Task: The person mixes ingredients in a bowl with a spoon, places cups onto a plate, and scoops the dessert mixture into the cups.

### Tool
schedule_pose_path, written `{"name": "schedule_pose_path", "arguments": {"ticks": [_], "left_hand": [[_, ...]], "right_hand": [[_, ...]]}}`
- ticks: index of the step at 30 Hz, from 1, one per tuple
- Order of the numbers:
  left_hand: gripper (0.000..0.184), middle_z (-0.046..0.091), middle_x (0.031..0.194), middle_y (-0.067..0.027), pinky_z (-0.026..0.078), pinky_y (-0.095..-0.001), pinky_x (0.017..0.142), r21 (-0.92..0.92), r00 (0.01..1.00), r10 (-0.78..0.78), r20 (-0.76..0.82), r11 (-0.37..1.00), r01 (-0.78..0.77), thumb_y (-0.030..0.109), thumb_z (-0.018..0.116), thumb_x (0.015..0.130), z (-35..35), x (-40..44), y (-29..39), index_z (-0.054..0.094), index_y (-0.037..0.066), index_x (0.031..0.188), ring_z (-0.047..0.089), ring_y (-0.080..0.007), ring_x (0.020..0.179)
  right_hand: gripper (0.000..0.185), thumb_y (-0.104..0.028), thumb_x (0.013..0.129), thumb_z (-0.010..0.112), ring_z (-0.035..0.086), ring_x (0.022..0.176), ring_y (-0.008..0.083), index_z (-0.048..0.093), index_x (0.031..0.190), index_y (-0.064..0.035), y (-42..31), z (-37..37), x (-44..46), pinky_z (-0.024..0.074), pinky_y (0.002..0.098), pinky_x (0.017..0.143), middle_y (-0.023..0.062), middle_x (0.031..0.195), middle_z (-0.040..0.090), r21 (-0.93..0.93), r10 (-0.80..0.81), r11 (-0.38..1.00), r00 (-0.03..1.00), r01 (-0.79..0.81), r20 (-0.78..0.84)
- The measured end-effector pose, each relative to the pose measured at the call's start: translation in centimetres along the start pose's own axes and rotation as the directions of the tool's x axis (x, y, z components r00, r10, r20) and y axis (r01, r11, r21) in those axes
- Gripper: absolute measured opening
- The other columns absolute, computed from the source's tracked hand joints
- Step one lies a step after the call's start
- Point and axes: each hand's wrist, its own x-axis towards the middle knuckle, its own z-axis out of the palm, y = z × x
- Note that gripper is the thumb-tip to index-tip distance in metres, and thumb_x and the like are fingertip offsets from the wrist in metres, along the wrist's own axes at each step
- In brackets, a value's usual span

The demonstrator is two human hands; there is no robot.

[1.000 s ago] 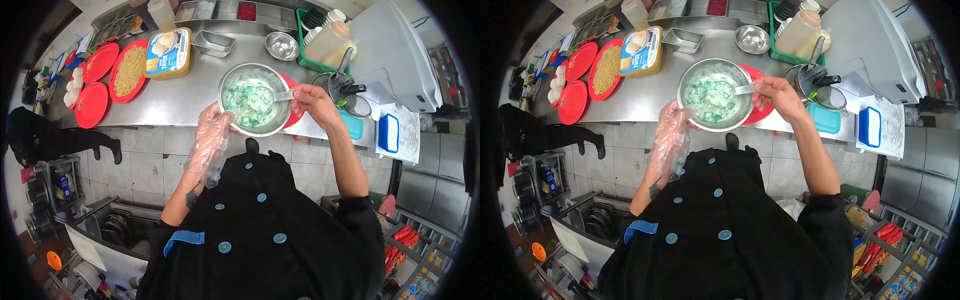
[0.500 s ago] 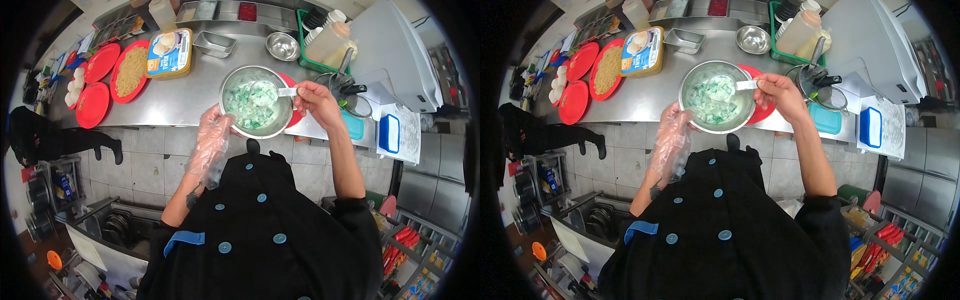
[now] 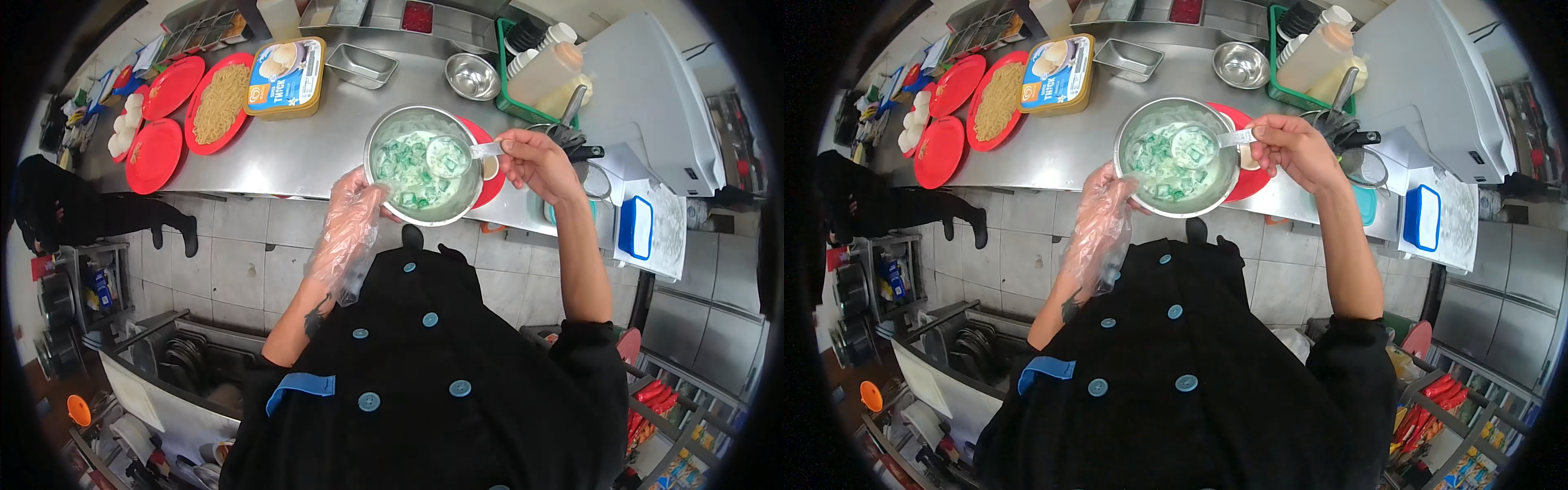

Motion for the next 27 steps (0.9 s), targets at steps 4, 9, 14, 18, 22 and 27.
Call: {"name": "schedule_pose_path", "arguments": {"ticks": [4, 9, 14, 18, 22, 27], "left_hand": [[0.024, 0.069, 0.091, -0.0114, 0.058, -0.031, 0.066, 0.02, 1.0, -0.012, 0.016, 1.0, 0.012, 0.005, 0.052, 0.089, 0.1, -0.1, 0.5, 0.063, -0.005, 0.108, 0.066, -0.015, 0.072], [0.029, 0.069, 0.094, -0.0137, 0.061, -0.0323, 0.064, 0.105, 0.999, -0.03, 0.03, 0.994, 0.027, 0.005, 0.054, 0.088, 0.3, 0.3, 1.2, 0.061, -0.007, 0.113, 0.068, -0.0182, 0.072], [0.023, 0.068, 0.089, -0.0118, 0.058, -0.0326, 0.068, 0.028, 0.982, -0.082, -0.171, 0.996, 0.088, 0.007, 0.053, 0.09, 1.3, 0.3, 0.5, 0.062, -0.006, 0.108, 0.066, -0.0158, 0.068], [0.031, 0.067, 0.091, -0.0125, 0.06, -0.0345, 0.071, -0.085, 0.979, -0.152, -0.137, 0.986, 0.141, 0.007, 0.055, 0.089, 0.6, 0.1, -0.8, 0.055, -0.007, 0.117, 0.066, -0.0173, 0.07], [0.026, 0.068, 0.089, -0.0115, 0.059, -0.032, 0.068, -0.015, 0.984, -0.088, -0.153, 0.996, 0.087, 0.005, 0.052, 0.089, 1.8, -0.9, 1.2, 0.062, -0.006, 0.11, 0.067, -0.0162, 0.069], [0.025, 0.069, 0.088, -0.0116, 0.059, -0.0316, 0.067, 0.016, 0.998, -0.049, -0.031, 0.999, 0.049, 0.004, 0.052, 0.088, 0.1, -0.1, 0.5, 0.063, -0.006, 0.108, 0.067, -0.0162, 0.069]], "right_hand": [[0.017, -0.012, 0.101, 0.053, 0.06, 0.063, 0.0087, 0.065, 0.104, -0.0007, -0.2, 0.2, 0.8, 0.0496, 0.0256, 0.057, 0.0018, 0.073, 0.063, -0.255, -0.197, 0.949, 0.98, 0.185, -0.023], [0.018, -0.004, 0.092, 0.055, 0.067, 0.073, 0.0242, 0.066, 0.106, -0.0004, -0.5, 2.8, -0.1, 0.0542, 0.0362, 0.066, 0.0114, 0.08, 0.068, -0.903, -0.562, 0.194, 0.798, 0.383, 0.217], [0.024, -0.005, 0.085, 0.059, 0.068, 0.078, 0.0343, 0.067, 0.108, 0.0, 2.9, 4.0, -1.2, 0.0551, 0.0436, 0.07, 0.0182, 0.089, 0.07, -0.929, -0.395, 0.079, 0.867, 0.362, 0.304], [0.022, -0.011, 0.094, 0.054, 0.065, 0.067, 0.0181, 0.066, 0.107, 0.0022, 3.4, 3.9, -0.8, 0.0514, 0.0312, 0.057, 0.0096, 0.078, 0.068, -0.573, 0.04, 0.817, 0.998, -0.063, -0.052], [0.019, -0.01, 0.098, 0.053, 0.055, 0.057, 0.0089, 0.065, 0.105, 0.0024, 3.7, 2.2, -0.5, 0.0419, 0.023, 0.048, 0.0026, 0.07, 0.061, -0.073, 0.125, 0.989, 0.991, -0.129, -0.044], [0.019, -0.013, 0.099, 0.054, 0.054, 0.055, 0.0093, 0.064, 0.108, 0.0014, 3.7, 0.8, -1.1, 0.0405, 0.0221, 0.047, 0.0028, 0.069, 0.059, 0.14, 0.05, 0.989, 0.998, -0.045, -0.032]]}}
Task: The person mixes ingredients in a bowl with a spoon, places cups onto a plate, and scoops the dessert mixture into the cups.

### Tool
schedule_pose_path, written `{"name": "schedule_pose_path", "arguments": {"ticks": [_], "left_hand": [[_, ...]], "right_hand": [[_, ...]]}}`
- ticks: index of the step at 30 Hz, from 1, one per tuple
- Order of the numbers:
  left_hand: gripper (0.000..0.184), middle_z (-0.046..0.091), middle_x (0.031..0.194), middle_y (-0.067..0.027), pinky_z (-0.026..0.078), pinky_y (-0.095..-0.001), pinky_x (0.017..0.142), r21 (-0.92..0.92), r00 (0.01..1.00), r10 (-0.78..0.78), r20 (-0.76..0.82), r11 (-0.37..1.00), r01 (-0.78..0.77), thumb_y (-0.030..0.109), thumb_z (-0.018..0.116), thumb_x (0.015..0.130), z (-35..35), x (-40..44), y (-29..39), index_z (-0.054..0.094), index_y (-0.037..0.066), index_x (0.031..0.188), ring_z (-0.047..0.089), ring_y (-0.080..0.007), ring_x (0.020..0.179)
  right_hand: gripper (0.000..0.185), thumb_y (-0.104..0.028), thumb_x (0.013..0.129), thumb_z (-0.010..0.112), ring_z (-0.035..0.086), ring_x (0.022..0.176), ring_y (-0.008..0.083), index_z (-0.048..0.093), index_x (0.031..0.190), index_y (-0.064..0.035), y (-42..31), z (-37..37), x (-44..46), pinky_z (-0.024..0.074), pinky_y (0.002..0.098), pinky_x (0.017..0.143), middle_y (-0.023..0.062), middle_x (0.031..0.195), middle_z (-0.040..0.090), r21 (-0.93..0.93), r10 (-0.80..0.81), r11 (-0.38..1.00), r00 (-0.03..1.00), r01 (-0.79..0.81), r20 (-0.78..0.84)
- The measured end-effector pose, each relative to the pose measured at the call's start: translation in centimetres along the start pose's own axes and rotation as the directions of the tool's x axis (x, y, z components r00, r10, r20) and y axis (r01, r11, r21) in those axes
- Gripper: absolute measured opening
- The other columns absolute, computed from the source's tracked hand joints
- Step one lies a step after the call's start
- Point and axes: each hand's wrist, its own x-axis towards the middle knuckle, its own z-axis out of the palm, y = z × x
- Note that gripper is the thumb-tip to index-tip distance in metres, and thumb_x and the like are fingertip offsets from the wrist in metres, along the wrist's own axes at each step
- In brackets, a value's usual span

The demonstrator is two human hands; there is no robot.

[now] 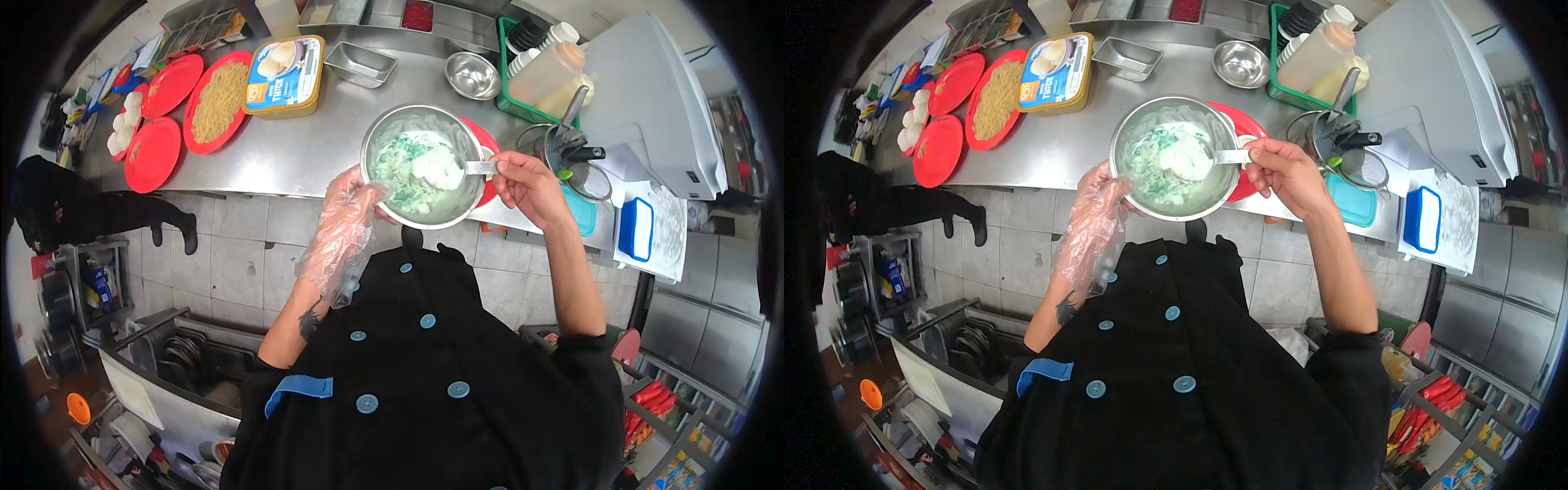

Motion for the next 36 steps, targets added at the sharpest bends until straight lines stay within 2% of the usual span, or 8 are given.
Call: {"name": "schedule_pose_path", "arguments": {"ticks": [2, 5, 15, 21, 26, 29, 31, 36], "left_hand": [[0.025, 0.069, 0.088, -0.0117, 0.058, -0.0315, 0.067, -0.017, 1.0, 0.004, -0.008, 1.0, -0.004, 0.004, 0.052, 0.088, 0.1, 0.0, -0.1, 0.063, -0.006, 0.108, 0.067, -0.0162, 0.069], [0.025, 0.068, 0.087, -0.0117, 0.059, -0.0322, 0.066, -0.046, 1.0, 0.015, 0.011, 0.999, -0.014, 0.004, 0.053, 0.087, 0.0, 0.3, -0.5, 0.063, -0.007, 0.107, 0.066, -0.0166, 0.068], [0.025, 0.068, 0.09, -0.013, 0.059, -0.0329, 0.064, -0.033, 0.999, -0.01, 0.039, 0.999, 0.011, 0.004, 0.054, 0.087, 0.2, 0.9, -0.9, 0.062, -0.006, 0.108, 0.066, -0.0184, 0.069], [0.024, 0.068, 0.092, -0.0127, 0.059, -0.0316, 0.064, -0.027, 0.999, 0.016, 0.043, 1.0, -0.015, 0.004, 0.054, 0.088, -0.2, 1.0, -1.2, 0.063, -0.006, 0.109, 0.067, -0.0179, 0.071], [0.023, 0.068, 0.091, -0.0108, 0.059, -0.0306, 0.064, -0.02, 0.99, 0.126, 0.064, 0.992, -0.125, 0.001, 0.053, 0.09, 0.5, 0.4, -0.5, 0.062, -0.006, 0.109, 0.066, -0.015, 0.072], [0.024, 0.07, 0.094, -0.0099, 0.059, -0.0304, 0.064, 0.083, 0.981, 0.162, 0.105, 0.982, -0.171, 0.003, 0.055, 0.092, 0.7, 0.2, -0.5, 0.062, -0.004, 0.114, 0.067, -0.0148, 0.074], [0.019, 0.064, 0.083, -0.0068, 0.058, -0.0294, 0.065, 0.195, 0.983, 0.141, 0.121, 0.967, -0.163, 0.0, 0.054, 0.092, 0.8, 0.1, -1.0, 0.062, -0.007, 0.107, 0.063, -0.0107, 0.071], [0.018, 0.064, 0.083, -0.0064, 0.057, -0.0292, 0.065, 0.141, 0.982, 0.144, 0.123, 0.977, -0.161, 0.001, 0.054, 0.093, 0.5, 0.1, -2.0, 0.062, -0.006, 0.107, 0.063, -0.0109, 0.071]], "right_hand": [[0.019, -0.014, 0.099, 0.056, 0.054, 0.054, 0.0094, 0.064, 0.108, 0.001, 0.7, 0.1, 0.0, 0.0407, 0.0222, 0.046, 0.0031, 0.069, 0.06, 0.15, -0.044, 0.988, 0.999, 0.045, -0.006], [0.016, -0.013, 0.099, 0.056, 0.056, 0.056, 0.0092, 0.065, 0.105, -0.0007, 1.0, 1.3, 0.2, 0.0424, 0.022, 0.047, 0.0021, 0.072, 0.062, 0.207, -0.065, 0.977, 0.997, 0.053, 0.05], [0.018, -0.012, 0.1, 0.055, 0.059, 0.057, 0.01, 0.066, 0.105, 0.0001, 0.0, 0.3, 0.0, 0.0439, 0.0226, 0.046, 0.0046, 0.073, 0.065, 0.19, -0.123, 0.975, 0.992, 0.118, 0.011], [0.019, -0.014, 0.1, 0.055, 0.059, 0.057, 0.0111, 0.066, 0.104, 0.0012, -1.1, 0.9, -0.6, 0.0475, 0.0238, 0.05, 0.0064, 0.074, 0.067, 0.027, -0.206, 0.977, 0.973, 0.21, -0.101], [0.023, -0.009, 0.098, 0.051, 0.062, 0.059, 0.0124, 0.065, 0.104, 0.0071, -1.7, 4.1, -1.2, 0.0504, 0.027, 0.051, 0.0096, 0.074, 0.069, -0.489, -0.302, 0.86, 0.917, 0.143, -0.262], [0.024, -0.009, 0.096, 0.051, 0.063, 0.061, 0.0135, 0.064, 0.104, 0.0088, -1.2, 6.0, 0.0, 0.0516, 0.0285, 0.051, 0.011, 0.075, 0.069, -0.514, -0.312, 0.851, 0.891, 0.108, -0.33], [0.024, -0.009, 0.096, 0.051, 0.064, 0.061, 0.0145, 0.064, 0.105, 0.0089, -0.5, 5.9, 1.2, 0.052, 0.0289, 0.052, 0.012, 0.076, 0.069, -0.511, -0.323, 0.849, 0.896, 0.132, -0.306], [0.028, -0.012, 0.099, 0.052, 0.065, 0.066, 0.0179, 0.059, 0.116, 0.0088, 0.5, 5.2, 2.9, 0.0516, 0.0287, 0.057, 0.0143, 0.082, 0.069, -0.05, -0.1, 0.995, 0.976, 0.092, -0.195]]}}
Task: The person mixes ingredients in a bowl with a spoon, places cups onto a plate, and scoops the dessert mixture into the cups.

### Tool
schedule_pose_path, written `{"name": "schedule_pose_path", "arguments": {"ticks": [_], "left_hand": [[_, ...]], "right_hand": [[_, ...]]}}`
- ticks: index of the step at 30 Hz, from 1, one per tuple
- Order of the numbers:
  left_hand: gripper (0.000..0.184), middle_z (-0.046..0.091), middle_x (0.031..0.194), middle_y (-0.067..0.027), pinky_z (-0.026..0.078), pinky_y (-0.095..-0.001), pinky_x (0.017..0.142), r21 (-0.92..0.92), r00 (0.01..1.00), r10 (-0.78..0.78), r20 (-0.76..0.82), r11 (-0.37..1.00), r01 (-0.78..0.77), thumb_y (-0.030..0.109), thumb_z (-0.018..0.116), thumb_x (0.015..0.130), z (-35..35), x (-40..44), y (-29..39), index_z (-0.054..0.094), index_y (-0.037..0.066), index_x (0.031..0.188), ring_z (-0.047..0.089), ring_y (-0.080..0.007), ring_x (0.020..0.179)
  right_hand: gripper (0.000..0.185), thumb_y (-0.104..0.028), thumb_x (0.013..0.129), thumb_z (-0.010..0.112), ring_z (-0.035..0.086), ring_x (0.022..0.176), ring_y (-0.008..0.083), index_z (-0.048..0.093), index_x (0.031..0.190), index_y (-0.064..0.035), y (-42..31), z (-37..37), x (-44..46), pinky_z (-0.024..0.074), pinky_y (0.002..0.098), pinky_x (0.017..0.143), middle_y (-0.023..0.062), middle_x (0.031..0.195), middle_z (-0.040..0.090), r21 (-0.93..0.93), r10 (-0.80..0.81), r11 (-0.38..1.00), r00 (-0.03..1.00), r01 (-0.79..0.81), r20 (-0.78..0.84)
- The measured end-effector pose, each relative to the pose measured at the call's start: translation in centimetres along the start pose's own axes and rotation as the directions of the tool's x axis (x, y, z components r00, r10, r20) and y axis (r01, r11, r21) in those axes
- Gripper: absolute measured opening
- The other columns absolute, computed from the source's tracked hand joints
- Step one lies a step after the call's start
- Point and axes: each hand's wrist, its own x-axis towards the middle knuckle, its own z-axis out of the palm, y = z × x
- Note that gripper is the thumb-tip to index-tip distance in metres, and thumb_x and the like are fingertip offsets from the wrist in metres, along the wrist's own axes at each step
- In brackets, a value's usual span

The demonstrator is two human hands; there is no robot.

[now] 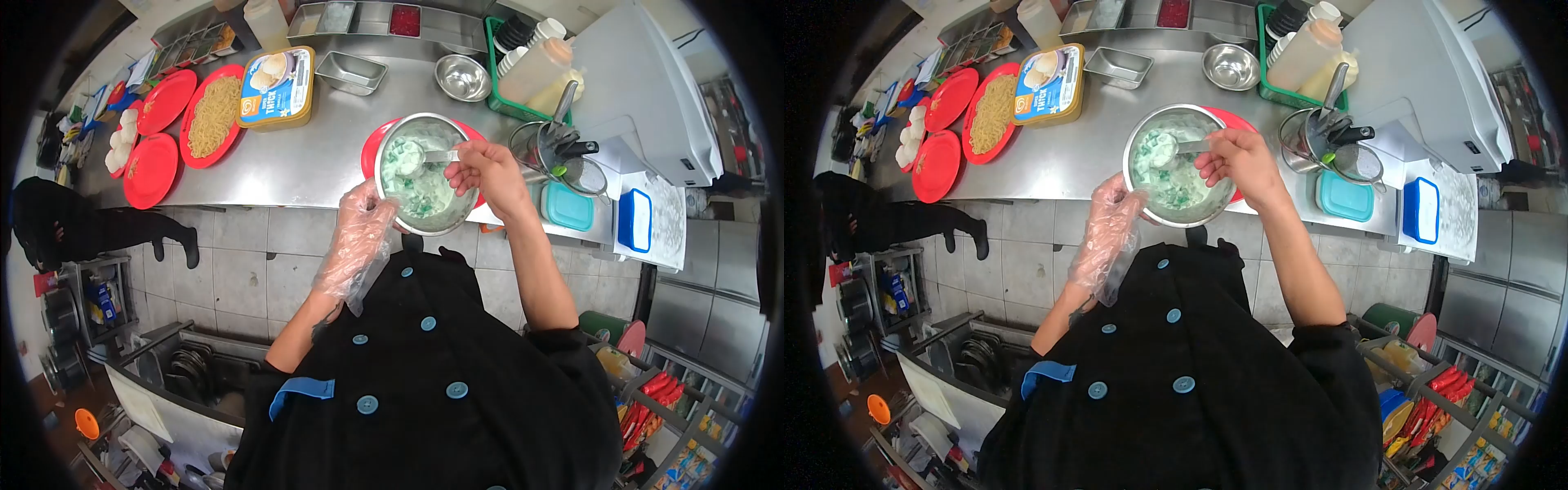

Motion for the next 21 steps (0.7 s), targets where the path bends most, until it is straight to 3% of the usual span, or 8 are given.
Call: {"name": "schedule_pose_path", "arguments": {"ticks": [2, 4, 5, 6, 7, 9, 12, 21], "left_hand": [[0.018, 0.065, 0.085, -0.0071, 0.057, -0.0294, 0.065, -0.024, 1.0, 0.011, -0.01, 1.0, -0.011, 0.001, 0.054, 0.093, -0.3, 0.1, -0.1, 0.062, -0.006, 0.107, 0.063, -0.0115, 0.071], [0.026, 0.07, 0.1, -0.0112, 0.06, -0.0317, 0.067, -0.12, 0.999, -0.024, -0.026, 0.993, 0.02, 0.004, 0.053, 0.093, -0.5, 0.2, 0.4, 0.062, -0.004, 0.116, 0.069, -0.017, 0.079], [0.026, 0.07, 0.1, -0.0112, 0.06, -0.0317, 0.067, -0.122, 0.999, -0.025, -0.034, 0.992, 0.02, 0.004, 0.053, 0.093, -0.8, 0.3, 0.2, 0.062, -0.004, 0.116, 0.069, -0.017, 0.079], [0.026, 0.069, 0.101, -0.0121, 0.061, -0.0322, 0.067, -0.157, 0.999, -0.032, -0.034, 0.987, 0.026, 0.005, 0.053, 0.093, -1.0, 0.4, -0.1, 0.061, -0.005, 0.116, 0.069, -0.0178, 0.08], [0.027, 0.069, 0.102, -0.013, 0.062, -0.0328, 0.067, -0.19, 0.999, -0.041, -0.029, 0.981, 0.035, 0.005, 0.053, 0.092, -1.2, 0.6, -0.3, 0.06, -0.005, 0.116, 0.07, -0.0186, 0.081], [0.027, 0.069, 0.101, -0.0144, 0.062, -0.0331, 0.067, -0.175, 0.998, -0.056, -0.021, 0.983, 0.052, 0.005, 0.054, 0.092, -1.1, 0.6, 0.4, 0.06, -0.006, 0.116, 0.07, -0.0191, 0.081], [0.027, 0.069, 0.1, -0.0148, 0.062, -0.033, 0.066, -0.159, 0.998, -0.055, -0.032, 0.986, 0.049, 0.004, 0.052, 0.091, -0.9, 0.8, 0.7, 0.06, -0.006, 0.116, 0.07, -0.0193, 0.08], [0.028, 0.069, 0.1, -0.0144, 0.062, -0.0323, 0.067, -0.176, 0.996, -0.047, -0.075, 0.984, 0.034, 0.004, 0.052, 0.09, -1.1, 0.6, 1.1, 0.06, -0.006, 0.115, 0.07, -0.0189, 0.079]], "right_hand": [[0.024, -0.01, 0.098, 0.052, 0.066, 0.068, 0.018, 0.061, 0.113, 0.0079, -0.1, -0.3, -0.9, 0.053, 0.0297, 0.06, 0.0141, 0.083, 0.069, -0.06, -0.057, 0.997, 0.998, 0.057, -0.006], [0.021, -0.007, 0.098, 0.052, 0.066, 0.069, 0.0182, 0.063, 0.11, 0.007, -0.2, 0.0, -1.9, 0.0545, 0.0306, 0.062, 0.014, 0.084, 0.07, -0.124, -0.11, 0.986, 0.994, 0.11, 0.005], [0.02, -0.004, 0.094, 0.056, 0.066, 0.069, 0.0197, 0.064, 0.11, 0.0049, -0.1, 0.2, -2.6, 0.0544, 0.0316, 0.063, 0.0129, 0.084, 0.069, -0.434, -0.405, 0.813, 0.913, 0.387, 0.055], [0.021, -0.001, 0.09, 0.059, 0.066, 0.07, 0.0213, 0.064, 0.11, 0.0029, -0.1, 0.3, -3.0, 0.0544, 0.0326, 0.064, 0.0118, 0.084, 0.068, -0.666, -0.631, 0.479, 0.752, 0.572, 0.192], [0.021, -0.001, 0.09, 0.059, 0.066, 0.07, 0.0213, 0.064, 0.11, 0.0029, -0.4, 0.3, -3.1, 0.0544, 0.0326, 0.064, 0.0118, 0.084, 0.068, -0.664, -0.628, 0.484, 0.755, 0.57, 0.19], [0.031, 0.001, 0.078, 0.064, 0.065, 0.074, 0.0238, 0.065, 0.109, -0.0008, -1.6, 0.2, -3.1, 0.054, 0.0345, 0.065, 0.0099, 0.084, 0.066, -0.743, -0.652, -0.095, 0.523, 0.663, 0.549], [0.037, 0.001, 0.07, 0.064, 0.064, 0.076, 0.0239, 0.065, 0.107, -0.001, -2.8, 0.4, -3.2, 0.0532, 0.0356, 0.064, 0.0078, 0.083, 0.065, -0.71, -0.644, -0.232, 0.442, 0.665, 0.625], [0.037, 0.0, 0.068, 0.064, 0.063, 0.075, 0.0227, 0.065, 0.106, -0.0006, -4.7, 0.4, -3.3, 0.0527, 0.0347, 0.062, 0.0073, 0.083, 0.064, -0.646, -0.688, -0.336, 0.289, 0.686, 0.666]]}}
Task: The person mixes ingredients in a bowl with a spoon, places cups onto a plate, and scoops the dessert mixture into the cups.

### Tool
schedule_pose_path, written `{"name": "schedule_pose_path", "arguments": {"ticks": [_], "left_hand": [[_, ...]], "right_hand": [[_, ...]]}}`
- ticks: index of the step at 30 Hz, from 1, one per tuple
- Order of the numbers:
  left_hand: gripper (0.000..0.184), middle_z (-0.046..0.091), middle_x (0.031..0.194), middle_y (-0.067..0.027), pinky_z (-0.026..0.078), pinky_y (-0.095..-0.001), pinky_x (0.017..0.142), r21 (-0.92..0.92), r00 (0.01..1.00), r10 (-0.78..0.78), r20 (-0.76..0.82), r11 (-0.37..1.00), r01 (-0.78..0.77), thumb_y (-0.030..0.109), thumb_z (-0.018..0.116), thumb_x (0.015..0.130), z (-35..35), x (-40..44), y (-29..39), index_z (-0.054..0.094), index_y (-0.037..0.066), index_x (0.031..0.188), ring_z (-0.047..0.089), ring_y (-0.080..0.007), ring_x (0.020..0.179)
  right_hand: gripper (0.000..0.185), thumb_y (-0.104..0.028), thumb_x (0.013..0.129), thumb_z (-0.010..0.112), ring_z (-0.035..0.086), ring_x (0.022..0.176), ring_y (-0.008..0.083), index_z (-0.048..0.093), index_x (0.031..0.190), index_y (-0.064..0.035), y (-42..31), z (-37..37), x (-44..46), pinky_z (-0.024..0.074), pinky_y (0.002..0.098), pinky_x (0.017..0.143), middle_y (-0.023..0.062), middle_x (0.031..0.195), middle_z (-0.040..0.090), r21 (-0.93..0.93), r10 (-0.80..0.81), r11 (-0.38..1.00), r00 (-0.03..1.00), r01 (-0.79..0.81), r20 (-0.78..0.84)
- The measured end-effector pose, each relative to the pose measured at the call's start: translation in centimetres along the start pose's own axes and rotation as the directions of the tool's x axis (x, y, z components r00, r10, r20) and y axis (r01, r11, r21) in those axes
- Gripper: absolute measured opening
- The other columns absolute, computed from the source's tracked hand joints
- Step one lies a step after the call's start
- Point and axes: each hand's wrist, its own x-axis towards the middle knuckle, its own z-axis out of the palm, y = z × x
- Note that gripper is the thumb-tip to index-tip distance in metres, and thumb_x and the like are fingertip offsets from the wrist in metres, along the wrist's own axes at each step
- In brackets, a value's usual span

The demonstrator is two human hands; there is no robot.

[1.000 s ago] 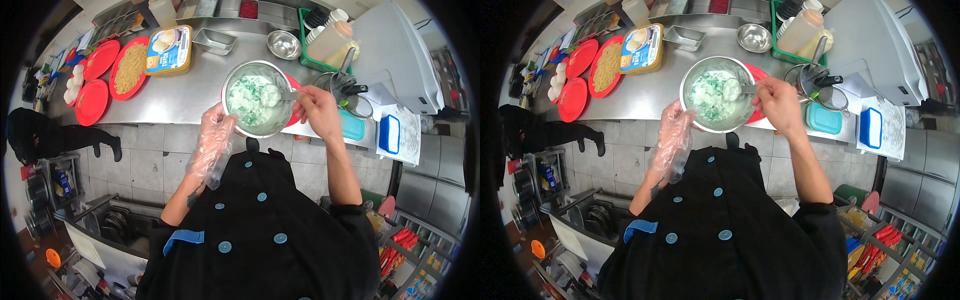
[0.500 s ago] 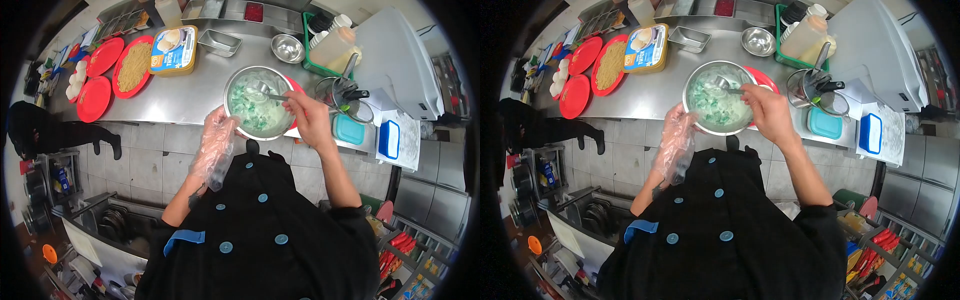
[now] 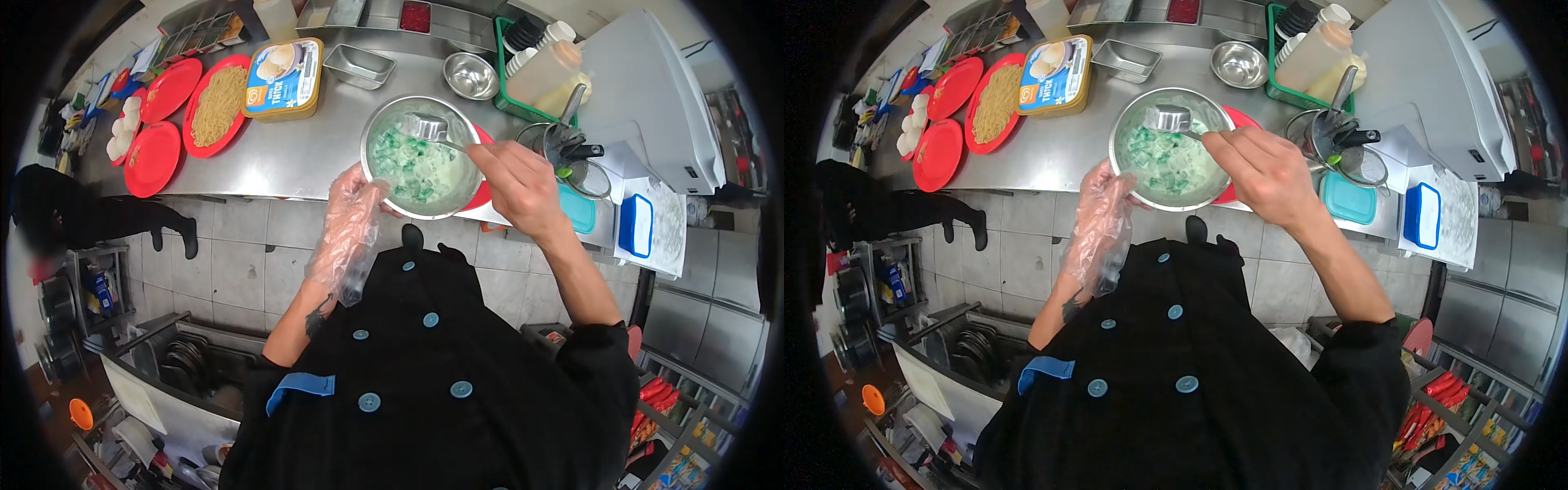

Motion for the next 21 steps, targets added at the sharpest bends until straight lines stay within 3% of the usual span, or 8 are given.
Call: {"name": "schedule_pose_path", "arguments": {"ticks": [4, 7, 8, 10, 15, 16, 18, 21], "left_hand": [[0.025, 0.069, 0.097, -0.012, 0.059, -0.0309, 0.066, 0.003, 1.0, 0.004, 0.008, 1.0, -0.004, 0.003, 0.054, 0.09, 0.3, 0.2, 0.3, 0.062, -0.005, 0.112, 0.068, -0.0165, 0.077], [0.025, 0.069, 0.094, -0.0114, 0.059, -0.0308, 0.065, 0.024, 1.0, 0.011, 0.012, 1.0, -0.011, 0.002, 0.053, 0.089, 0.3, 0.6, -0.3, 0.063, -0.005, 0.111, 0.067, -0.0163, 0.074], [0.023, 0.069, 0.09, -0.0099, 0.058, -0.03, 0.064, 0.018, 1.0, 0.014, -0.006, 1.0, -0.014, 0.001, 0.054, 0.088, 0.2, 0.7, -0.4, 0.064, -0.005, 0.109, 0.065, -0.0145, 0.069], [0.023, 0.068, 0.089, -0.0096, 0.057, -0.0299, 0.064, 0.0, 1.0, -0.009, -0.015, 1.0, 0.009, 0.002, 0.054, 0.088, -0.2, 0.5, -0.3, 0.064, -0.005, 0.108, 0.065, -0.0144, 0.07], [0.026, 0.07, 0.092, -0.0101, 0.06, -0.0315, 0.066, 0.008, 0.998, 0.006, 0.056, 1.0, -0.007, 0.006, 0.057, 0.09, -0.3, 0.3, -0.1, 0.063, -0.005, 0.113, 0.068, -0.0168, 0.073], [0.027, 0.07, 0.092, -0.0102, 0.06, -0.0317, 0.066, -0.012, 0.999, 0.021, 0.041, 1.0, -0.021, 0.006, 0.057, 0.09, 0.0, 0.4, -0.1, 0.063, -0.005, 0.113, 0.069, -0.0168, 0.072], [0.027, 0.07, 0.091, -0.0103, 0.06, -0.0318, 0.065, -0.028, 0.999, 0.043, 0.023, 0.999, -0.043, 0.006, 0.057, 0.09, -0.1, 0.7, 0.1, 0.063, -0.005, 0.113, 0.069, -0.0168, 0.072], [0.028, 0.07, 0.094, -0.011, 0.061, -0.0318, 0.066, -0.003, 0.998, -0.058, 0.004, 0.998, 0.058, 0.006, 0.056, 0.089, -0.4, 0.4, 0.1, 0.063, -0.005, 0.114, 0.069, -0.0169, 0.075]], "right_hand": [[0.036, 0.0, 0.07, 0.063, 0.064, 0.075, 0.0243, 0.065, 0.107, -0.0002, 0.4, 2.1, -0.8, 0.0535, 0.0355, 0.065, 0.008, 0.082, 0.064, -0.079, 0.094, 0.993, 0.986, -0.084, 0.136], [0.036, -0.001, 0.074, 0.062, 0.065, 0.077, 0.0268, 0.066, 0.11, -0.0009, -0.9, 3.7, -0.9, 0.0538, 0.0374, 0.07, 0.0098, 0.083, 0.065, 0.078, 0.2, 0.971, 0.947, -0.226, 0.252], [0.036, -0.001, 0.074, 0.062, 0.065, 0.077, 0.0268, 0.066, 0.11, -0.0009, -0.5, 3.6, -0.8, 0.0538, 0.0374, 0.07, 0.0098, 0.083, 0.065, 0.081, 0.197, 0.971, 0.947, -0.224, 0.252], [0.036, 0.0, 0.074, 0.062, 0.065, 0.078, 0.0272, 0.066, 0.11, -0.0029, 0.7, 3.0, -0.5, 0.0536, 0.0385, 0.069, 0.0092, 0.08, 0.065, 0.27, 0.065, 0.954, 0.968, -0.132, 0.244], [0.036, 0.002, 0.07, 0.063, 0.063, 0.073, 0.0272, 0.067, 0.106, -0.0011, 1.2, 1.3, 1.2, 0.0536, 0.0386, 0.065, 0.0098, 0.08, 0.064, 0.01, 0.101, 0.994, 0.97, -0.106, 0.221], [0.036, 0.002, 0.07, 0.063, 0.063, 0.073, 0.0272, 0.067, 0.106, -0.0011, 0.7, 1.4, 1.1, 0.0536, 0.0386, 0.065, 0.0098, 0.08, 0.064, 0.006, 0.104, 0.994, 0.971, -0.108, 0.217], [0.036, 0.002, 0.071, 0.063, 0.063, 0.074, 0.0275, 0.066, 0.106, -0.0013, -0.1, 1.4, 1.0, 0.0534, 0.039, 0.065, 0.0097, 0.08, 0.063, 0.14, -0.016, 0.989, 0.926, -0.039, 0.377], [0.034, 0.001, 0.072, 0.061, 0.064, 0.076, 0.0283, 0.066, 0.106, -0.0016, 0.8, 0.3, 1.6, 0.0534, 0.0394, 0.066, 0.0105, 0.08, 0.064, 0.097, 0.022, 0.994, 0.945, -0.056, 0.327]]}}
